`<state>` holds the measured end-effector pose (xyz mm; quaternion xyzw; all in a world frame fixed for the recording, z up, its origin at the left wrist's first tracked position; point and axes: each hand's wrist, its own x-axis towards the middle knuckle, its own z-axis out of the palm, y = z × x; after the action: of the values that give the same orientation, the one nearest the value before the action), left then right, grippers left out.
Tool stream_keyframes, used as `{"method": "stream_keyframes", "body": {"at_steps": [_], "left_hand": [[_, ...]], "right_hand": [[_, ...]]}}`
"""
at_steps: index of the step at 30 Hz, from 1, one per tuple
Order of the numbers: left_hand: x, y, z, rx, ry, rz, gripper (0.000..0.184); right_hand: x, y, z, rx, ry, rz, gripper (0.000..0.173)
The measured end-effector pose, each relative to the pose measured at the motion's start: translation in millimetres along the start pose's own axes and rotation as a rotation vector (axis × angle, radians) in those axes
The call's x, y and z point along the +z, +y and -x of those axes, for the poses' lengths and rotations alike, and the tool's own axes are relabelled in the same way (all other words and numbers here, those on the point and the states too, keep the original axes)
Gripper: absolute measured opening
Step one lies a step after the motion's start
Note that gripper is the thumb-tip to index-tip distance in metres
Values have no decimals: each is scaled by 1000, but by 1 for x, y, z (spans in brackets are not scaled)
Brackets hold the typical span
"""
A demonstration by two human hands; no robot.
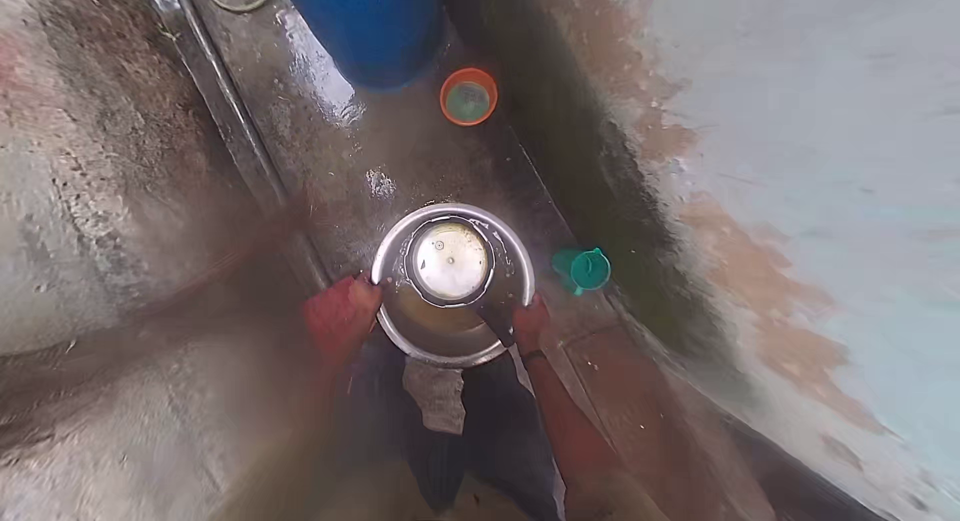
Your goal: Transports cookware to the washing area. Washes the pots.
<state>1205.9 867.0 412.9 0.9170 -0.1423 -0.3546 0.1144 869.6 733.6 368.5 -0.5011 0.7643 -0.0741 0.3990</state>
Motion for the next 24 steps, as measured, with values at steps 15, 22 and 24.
{"method": "stream_keyframes", "body": {"at_steps": [15, 22, 24], "left_hand": [[244, -42, -365, -25, -189, -237, 45], [279, -77, -414, -15, -184, -240, 47], [283, -90, -417, -23, -176, -213, 44]], "right_hand": [[299, 106, -257, 82, 117, 138, 50], [343, 118, -287, 39, 110, 201, 46], [350, 119, -283, 43, 99, 218, 46]]}}
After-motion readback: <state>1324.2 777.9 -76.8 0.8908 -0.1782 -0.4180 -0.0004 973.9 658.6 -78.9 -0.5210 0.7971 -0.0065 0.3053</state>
